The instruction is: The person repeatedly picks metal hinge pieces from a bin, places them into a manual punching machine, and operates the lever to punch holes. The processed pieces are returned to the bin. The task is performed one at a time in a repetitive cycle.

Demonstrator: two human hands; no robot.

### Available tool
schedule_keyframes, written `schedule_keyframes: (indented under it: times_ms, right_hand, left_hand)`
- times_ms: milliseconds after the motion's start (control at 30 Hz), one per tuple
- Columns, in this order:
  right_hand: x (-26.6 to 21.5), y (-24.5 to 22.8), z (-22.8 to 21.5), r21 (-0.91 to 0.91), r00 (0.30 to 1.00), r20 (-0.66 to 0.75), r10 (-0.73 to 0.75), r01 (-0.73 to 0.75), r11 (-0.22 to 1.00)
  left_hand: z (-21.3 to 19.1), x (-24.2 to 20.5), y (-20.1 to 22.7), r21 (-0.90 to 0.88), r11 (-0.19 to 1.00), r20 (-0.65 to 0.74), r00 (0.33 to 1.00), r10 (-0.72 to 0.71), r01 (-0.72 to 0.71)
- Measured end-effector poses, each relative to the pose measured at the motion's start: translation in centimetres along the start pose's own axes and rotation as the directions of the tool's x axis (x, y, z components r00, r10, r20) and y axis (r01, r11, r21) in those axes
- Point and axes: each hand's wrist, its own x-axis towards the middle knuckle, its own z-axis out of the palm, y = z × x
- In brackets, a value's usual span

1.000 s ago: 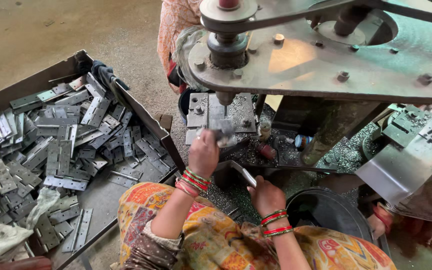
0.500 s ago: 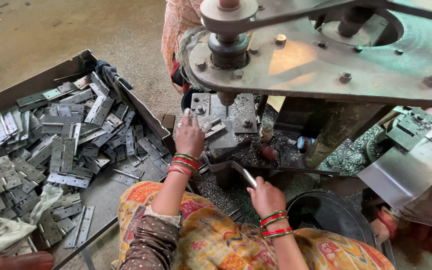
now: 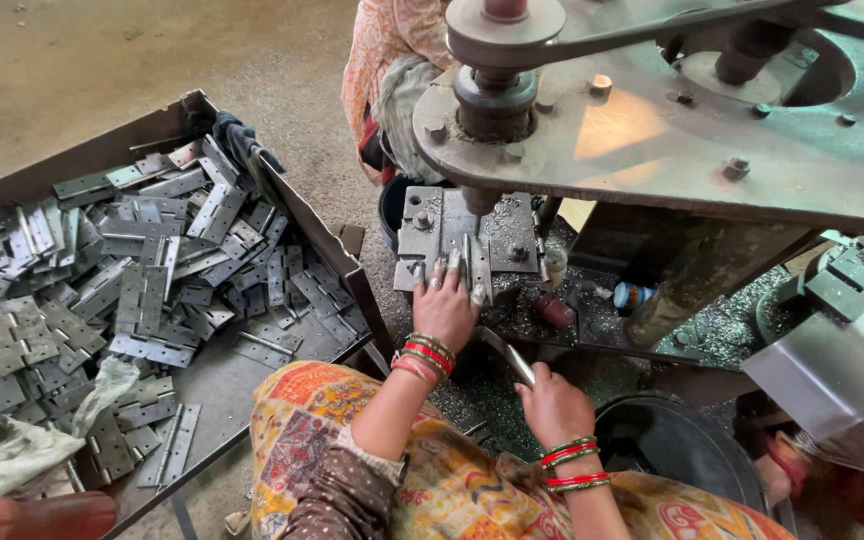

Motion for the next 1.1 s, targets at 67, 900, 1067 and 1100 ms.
schedule_keyframes:
  times_ms: [67, 900, 1067, 1100]
  right_hand:
    - [0.0, -0.3, -0.4, -0.014, 1.0, 0.001, 0.006, -0.006, 1.0]
    - [-0.3, 2.0, 3.0, -0.133, 0.889, 0.432, 0.153, -0.105, 0.986]
    - [0.5, 2.6, 5.6, -0.166, 0.834, 0.516, 0.195, -0.126, 0.978]
    - [0.5, 2.5, 7.4, -0.172, 0.761, 0.611, 0.215, -0.138, 0.975]
  left_hand:
    - [-0.1, 0.8, -0.1, -0.002, 1.0, 0.026, 0.999, -0.024, 0.024]
    - [0.9, 2.0, -1.1, 0.106, 0.994, 0.062, 0.998, -0.015, 0.009]
    - [2.6, 5.1, -0.6, 0.158, 0.986, 0.022, 0.998, -0.052, 0.048]
    - [2.5, 5.2, -0.7, 0.163, 0.985, 0.025, 0.998, -0.056, 0.051]
